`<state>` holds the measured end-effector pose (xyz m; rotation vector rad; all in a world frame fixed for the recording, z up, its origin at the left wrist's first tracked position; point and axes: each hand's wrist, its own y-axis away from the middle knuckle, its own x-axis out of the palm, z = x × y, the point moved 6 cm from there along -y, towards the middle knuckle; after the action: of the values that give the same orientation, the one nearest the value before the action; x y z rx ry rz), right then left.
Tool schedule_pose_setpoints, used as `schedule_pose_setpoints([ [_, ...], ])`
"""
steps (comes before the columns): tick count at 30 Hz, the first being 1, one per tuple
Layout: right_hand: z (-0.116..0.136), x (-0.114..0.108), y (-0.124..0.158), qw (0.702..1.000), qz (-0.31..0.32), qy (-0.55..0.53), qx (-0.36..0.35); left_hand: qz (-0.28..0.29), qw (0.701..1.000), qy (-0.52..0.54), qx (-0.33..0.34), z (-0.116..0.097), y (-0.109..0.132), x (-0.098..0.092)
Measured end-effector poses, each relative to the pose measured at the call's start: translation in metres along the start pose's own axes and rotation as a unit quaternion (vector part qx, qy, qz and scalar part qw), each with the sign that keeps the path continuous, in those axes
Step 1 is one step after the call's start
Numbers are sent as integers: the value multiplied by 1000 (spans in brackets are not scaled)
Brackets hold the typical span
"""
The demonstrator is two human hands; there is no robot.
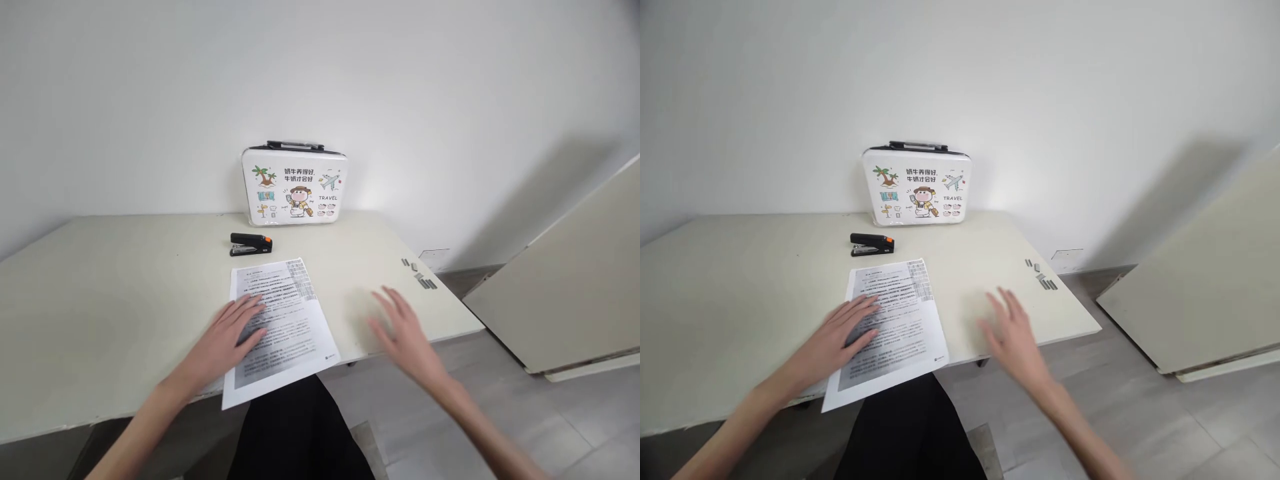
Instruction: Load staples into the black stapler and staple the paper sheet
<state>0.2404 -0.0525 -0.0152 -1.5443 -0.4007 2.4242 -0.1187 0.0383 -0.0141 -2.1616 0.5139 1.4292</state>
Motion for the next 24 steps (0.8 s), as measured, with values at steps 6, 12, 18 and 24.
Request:
schedule_pose_setpoints([
  [6, -148, -15, -4, 978, -70, 29, 192, -52, 998, 37, -4, 21, 10, -17],
  [12, -192, 1, -43, 965, -83, 23, 249, -69, 997, 42, 1, 23, 12, -11],
  [18, -218, 18, -102, 951, -127, 37, 280, -70, 997, 31, 4, 27, 12, -7],
  [24, -220, 44, -152, 959, -117, 38, 256, -68, 997, 27, 12, 31, 13, -3],
])
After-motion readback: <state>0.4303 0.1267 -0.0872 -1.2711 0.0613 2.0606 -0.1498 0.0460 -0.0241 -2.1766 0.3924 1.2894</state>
